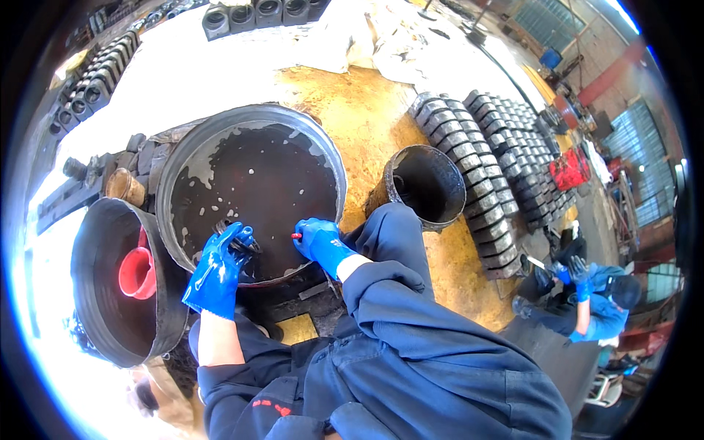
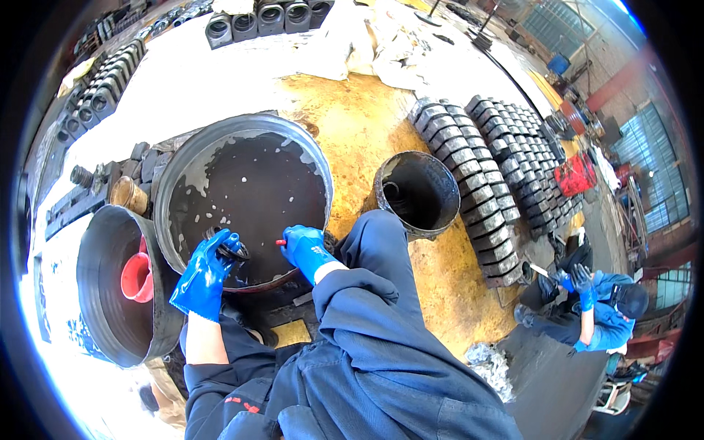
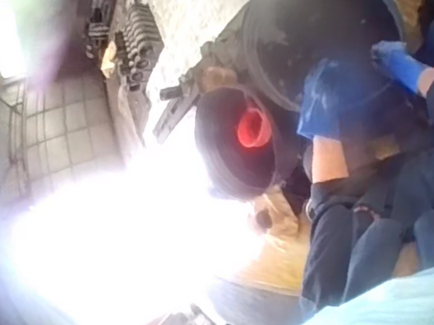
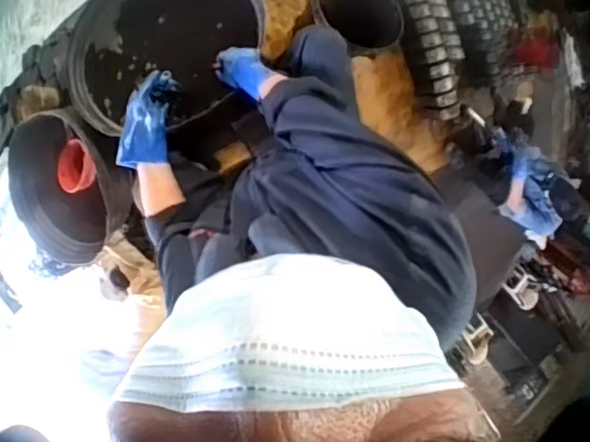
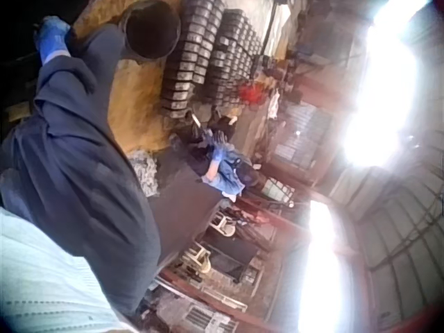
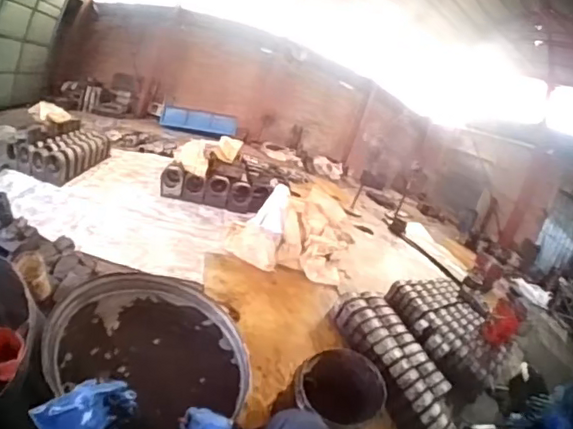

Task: The person cleans several metal rings and components by scrubbing them with a brush in a bucket of liquid, then dipping them into another bucket of fluid.

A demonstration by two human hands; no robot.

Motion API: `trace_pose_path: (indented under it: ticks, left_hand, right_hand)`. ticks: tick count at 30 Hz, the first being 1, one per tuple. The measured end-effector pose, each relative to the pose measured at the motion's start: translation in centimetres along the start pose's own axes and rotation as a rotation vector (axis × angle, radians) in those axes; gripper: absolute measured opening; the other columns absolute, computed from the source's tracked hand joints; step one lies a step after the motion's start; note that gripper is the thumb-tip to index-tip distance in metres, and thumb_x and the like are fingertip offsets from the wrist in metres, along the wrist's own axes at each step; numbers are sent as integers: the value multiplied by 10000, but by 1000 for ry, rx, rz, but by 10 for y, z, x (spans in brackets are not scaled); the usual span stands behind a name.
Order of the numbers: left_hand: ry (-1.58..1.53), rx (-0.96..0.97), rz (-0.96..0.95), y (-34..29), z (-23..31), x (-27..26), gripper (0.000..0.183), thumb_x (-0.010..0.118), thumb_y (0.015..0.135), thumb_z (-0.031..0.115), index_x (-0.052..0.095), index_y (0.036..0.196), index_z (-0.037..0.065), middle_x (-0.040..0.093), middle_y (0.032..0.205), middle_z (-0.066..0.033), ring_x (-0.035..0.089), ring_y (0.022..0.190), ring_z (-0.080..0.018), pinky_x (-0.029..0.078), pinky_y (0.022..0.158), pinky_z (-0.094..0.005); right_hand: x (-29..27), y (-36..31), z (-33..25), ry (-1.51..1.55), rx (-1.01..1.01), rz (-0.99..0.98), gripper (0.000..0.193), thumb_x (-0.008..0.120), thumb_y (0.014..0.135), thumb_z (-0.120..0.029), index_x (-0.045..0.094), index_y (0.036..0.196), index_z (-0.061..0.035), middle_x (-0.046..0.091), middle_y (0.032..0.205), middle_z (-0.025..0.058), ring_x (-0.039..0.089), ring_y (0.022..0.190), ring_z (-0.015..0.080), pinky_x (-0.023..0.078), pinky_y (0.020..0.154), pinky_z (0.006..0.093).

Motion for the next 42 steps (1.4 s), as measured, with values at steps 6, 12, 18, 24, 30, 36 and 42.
trace_pose_path:
  ticks: [6, 12, 18, 24, 30, 36, 42]
  left_hand:
    - [137, -53, 206, 8, -10, -11, 293, 672, 998, 245, 730, 1215, 58, 767, 1149, -117, 753, 1034, -264, 600, 960, -455]
    - [340, 41, 180, 4, 0, 13, 249, 700, 991, 190, 738, 1189, 43, 762, 1097, -108, 752, 998, -258, 626, 906, -421]
    - [130, -135, 346, 22, -3, -2, 172, 756, 975, 218, 756, 1078, 80, 770, 976, -53, 757, 886, -219, 638, 819, -379]
    - [84, -303, 221, 46, -15, -19, 139, 801, 946, 181, 768, 1043, 86, 785, 970, -51, 775, 923, -232, 653, 853, -403]
    - [-38, -337, 281, 49, -19, -36, 195, 779, 962, 235, 768, 1119, 122, 781, 1069, -58, 744, 1031, -250, 586, 1003, -471]
    - [-155, -342, 238, 55, -21, -47, 178, 763, 965, 188, 745, 1096, 68, 758, 999, -71, 734, 958, -248, 609, 926, -449]
    - [66, -304, 286, 32, -13, -11, 165, 787, 951, 209, 752, 1066, 95, 755, 987, -50, 739, 953, -224, 603, 901, -379]
  right_hand:
    - [-1, -6, 1, 9, 37, -25, 268, 696, 939, -399, 763, 1109, -203, 757, 1162, 104, 739, 1084, 345, 588, 912, 507]
    - [2, -5, 9, 23, 24, -12, 272, 723, 917, -383, 764, 1105, -190, 766, 1107, 109, 753, 1031, 337, 597, 871, 495]
    - [1, -5, 8, 44, 2, 64, 215, 728, 891, -364, 774, 992, -180, 775, 1025, 114, 761, 955, 351, 604, 828, 515]
    - [4, -5, 4, 43, 10, 96, 227, 723, 893, -370, 767, 1010, -181, 769, 1019, 124, 759, 959, 363, 603, 826, 511]
    - [0, -2, -2, 33, -7, 38, 224, 724, 890, -367, 770, 1022, -192, 770, 1047, 107, 759, 980, 351, 596, 827, 514]
    - [-3, -2, -2, 45, -4, 96, 237, 732, 880, -361, 774, 1039, -190, 772, 1032, 111, 760, 961, 347, 599, 822, 505]
    - [-1, -8, 5, 41, -34, 234, 197, 753, 857, -344, 775, 959, -177, 768, 955, 106, 764, 897, 345, 600, 775, 504]
Point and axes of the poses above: each hand's wrist, its own y-axis towards the middle knuckle, its own x-axis out of the palm, z = x × y, the point moved 5 cm from there along y, towards the middle knuckle
